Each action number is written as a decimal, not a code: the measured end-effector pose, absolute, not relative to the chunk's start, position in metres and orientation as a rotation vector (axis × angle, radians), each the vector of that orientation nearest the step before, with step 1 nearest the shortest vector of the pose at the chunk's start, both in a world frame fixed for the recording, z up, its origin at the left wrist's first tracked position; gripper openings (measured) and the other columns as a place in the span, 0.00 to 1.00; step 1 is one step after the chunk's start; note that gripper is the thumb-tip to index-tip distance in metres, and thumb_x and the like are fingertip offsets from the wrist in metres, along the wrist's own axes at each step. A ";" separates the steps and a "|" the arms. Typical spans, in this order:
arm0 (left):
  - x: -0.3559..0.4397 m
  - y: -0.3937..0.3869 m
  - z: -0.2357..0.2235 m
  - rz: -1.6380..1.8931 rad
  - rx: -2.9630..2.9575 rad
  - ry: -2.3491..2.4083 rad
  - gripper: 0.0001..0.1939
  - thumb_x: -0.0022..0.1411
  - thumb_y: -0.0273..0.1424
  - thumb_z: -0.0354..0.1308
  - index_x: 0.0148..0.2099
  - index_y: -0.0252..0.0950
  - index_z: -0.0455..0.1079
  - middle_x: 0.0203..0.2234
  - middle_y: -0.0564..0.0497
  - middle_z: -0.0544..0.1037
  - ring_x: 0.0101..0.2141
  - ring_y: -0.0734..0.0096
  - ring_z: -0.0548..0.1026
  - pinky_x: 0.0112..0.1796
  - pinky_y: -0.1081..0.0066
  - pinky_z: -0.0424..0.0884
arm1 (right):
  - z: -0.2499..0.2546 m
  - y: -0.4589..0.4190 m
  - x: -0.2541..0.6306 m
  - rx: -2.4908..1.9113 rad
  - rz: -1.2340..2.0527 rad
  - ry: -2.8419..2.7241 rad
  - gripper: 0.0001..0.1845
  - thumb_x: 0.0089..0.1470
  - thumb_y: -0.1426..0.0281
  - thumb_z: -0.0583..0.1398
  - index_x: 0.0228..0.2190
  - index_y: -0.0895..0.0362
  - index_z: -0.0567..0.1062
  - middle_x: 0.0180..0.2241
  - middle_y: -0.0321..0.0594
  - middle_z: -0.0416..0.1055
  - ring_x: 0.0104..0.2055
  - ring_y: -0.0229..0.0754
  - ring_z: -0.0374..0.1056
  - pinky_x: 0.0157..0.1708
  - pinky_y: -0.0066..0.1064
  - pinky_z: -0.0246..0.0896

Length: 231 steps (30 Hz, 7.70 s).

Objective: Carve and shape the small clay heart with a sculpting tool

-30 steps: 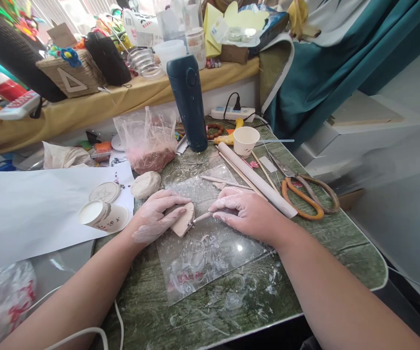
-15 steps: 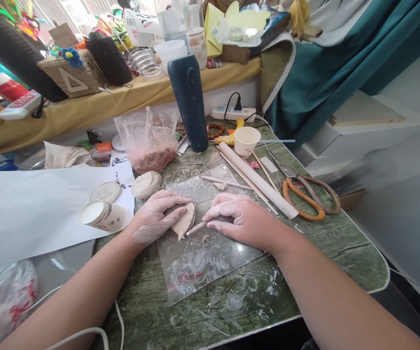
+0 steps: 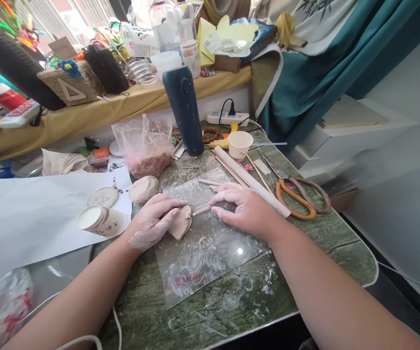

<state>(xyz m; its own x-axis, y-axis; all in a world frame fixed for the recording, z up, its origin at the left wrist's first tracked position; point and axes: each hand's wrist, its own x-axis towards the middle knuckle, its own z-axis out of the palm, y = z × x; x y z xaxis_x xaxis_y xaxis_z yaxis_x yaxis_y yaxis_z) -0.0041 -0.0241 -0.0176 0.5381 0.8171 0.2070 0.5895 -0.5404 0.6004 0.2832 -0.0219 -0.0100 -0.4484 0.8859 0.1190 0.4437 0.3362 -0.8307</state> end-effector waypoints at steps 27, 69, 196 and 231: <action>0.005 -0.033 -0.011 0.936 2.439 0.898 0.07 0.71 0.31 0.60 0.47 0.44 0.78 0.40 0.49 0.84 0.41 0.66 0.81 0.46 0.62 0.74 | -0.013 -0.014 0.287 -1.418 0.727 -1.882 0.10 0.56 0.67 0.64 0.40 0.51 0.85 0.37 0.38 0.78 0.28 0.39 0.64 0.28 0.32 0.59; 0.002 -0.025 -0.024 0.760 2.324 0.964 0.07 0.69 0.30 0.61 0.48 0.41 0.77 0.47 0.46 0.81 0.48 0.62 0.79 0.52 0.59 0.73 | -0.019 -0.012 0.282 -1.387 0.706 -1.848 0.09 0.57 0.67 0.64 0.39 0.51 0.83 0.38 0.38 0.78 0.27 0.39 0.64 0.28 0.33 0.61; 0.005 -0.030 -0.017 0.999 2.285 0.985 0.06 0.69 0.28 0.61 0.43 0.41 0.79 0.41 0.48 0.84 0.43 0.64 0.81 0.48 0.60 0.74 | -0.012 -0.016 0.290 -1.379 1.442 -1.489 0.14 0.52 0.61 0.69 0.38 0.55 0.82 0.35 0.42 0.81 0.35 0.45 0.77 0.34 0.32 0.70; 0.013 -0.036 -0.029 0.602 2.411 1.303 0.22 0.69 0.38 0.58 0.62 0.37 0.72 0.62 0.43 0.74 0.64 0.50 0.69 0.63 0.46 0.65 | -0.017 -0.024 0.257 -1.114 1.635 -0.697 0.22 0.41 0.57 0.77 0.30 0.56 0.76 0.24 0.33 0.71 0.24 0.35 0.67 0.21 0.26 0.65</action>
